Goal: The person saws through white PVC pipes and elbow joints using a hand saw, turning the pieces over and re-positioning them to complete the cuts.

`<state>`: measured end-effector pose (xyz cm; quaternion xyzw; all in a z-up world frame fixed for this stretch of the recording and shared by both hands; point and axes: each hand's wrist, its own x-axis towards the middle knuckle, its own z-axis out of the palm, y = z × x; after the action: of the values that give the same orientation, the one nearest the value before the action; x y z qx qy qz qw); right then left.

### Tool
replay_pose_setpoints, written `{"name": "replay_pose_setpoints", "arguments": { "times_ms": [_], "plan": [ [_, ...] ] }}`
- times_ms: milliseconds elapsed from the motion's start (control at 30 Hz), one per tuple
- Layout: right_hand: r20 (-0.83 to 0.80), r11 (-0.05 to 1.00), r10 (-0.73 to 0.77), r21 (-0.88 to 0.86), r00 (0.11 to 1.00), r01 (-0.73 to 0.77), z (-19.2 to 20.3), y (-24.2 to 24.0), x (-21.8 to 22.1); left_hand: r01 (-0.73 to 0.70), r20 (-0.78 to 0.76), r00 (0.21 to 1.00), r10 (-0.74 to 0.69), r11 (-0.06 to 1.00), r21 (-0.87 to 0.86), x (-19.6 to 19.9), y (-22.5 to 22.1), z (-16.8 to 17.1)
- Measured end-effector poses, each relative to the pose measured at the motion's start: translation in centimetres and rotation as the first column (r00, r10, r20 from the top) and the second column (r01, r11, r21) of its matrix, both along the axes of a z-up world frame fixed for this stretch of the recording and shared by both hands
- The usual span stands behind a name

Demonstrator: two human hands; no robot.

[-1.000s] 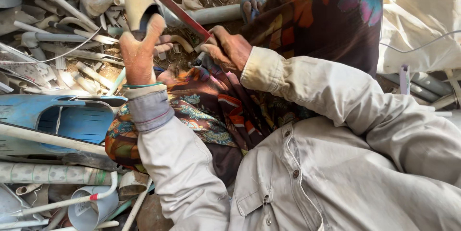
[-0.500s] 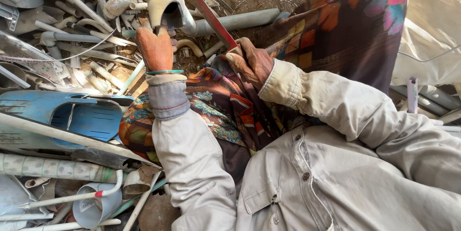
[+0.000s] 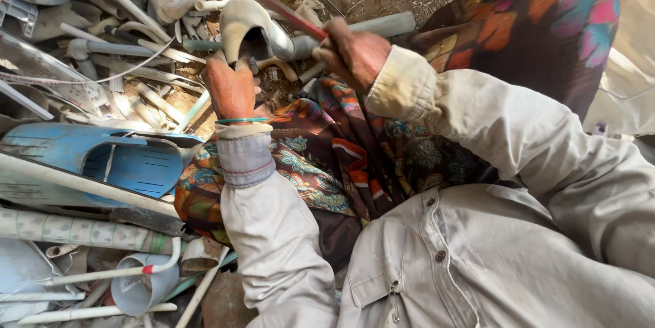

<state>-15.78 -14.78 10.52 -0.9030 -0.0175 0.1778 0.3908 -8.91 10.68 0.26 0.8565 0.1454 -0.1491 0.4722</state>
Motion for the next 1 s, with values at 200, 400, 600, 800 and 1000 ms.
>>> {"name": "replay_pose_setpoints", "arguments": {
  "times_ms": [200,400,600,800,1000],
  "plan": [
    [0.23,0.984,0.082,0.136,0.97,-0.116,-1.4,-1.3,-0.2,0.036,0.547,0.833,-0.087,0.994,0.102,0.7,-1.4,0.0],
    [0.232,0.975,0.04,0.203,0.972,-0.089,-3.2,-0.6,-3.1,0.075,0.301,0.935,-0.186,0.936,0.345,-1.2,-0.1,-0.1],
    [0.169,0.973,0.143,0.155,0.975,-0.169,-2.3,0.4,-3.9,0.077,0.253,0.948,-0.193,0.911,0.406,-4.5,0.3,-0.1],
    [-0.095,0.952,0.138,-0.262,0.986,-0.159,-3.4,1.6,-0.9,0.04,0.241,0.96,-0.139,0.926,0.376,-5.7,0.1,0.7],
    [0.256,0.926,0.04,0.353,0.966,-0.132,-4.0,1.1,-4.8,0.014,0.316,0.945,-0.081,0.978,0.209,-6.6,0.1,-0.5]
  ]
}}
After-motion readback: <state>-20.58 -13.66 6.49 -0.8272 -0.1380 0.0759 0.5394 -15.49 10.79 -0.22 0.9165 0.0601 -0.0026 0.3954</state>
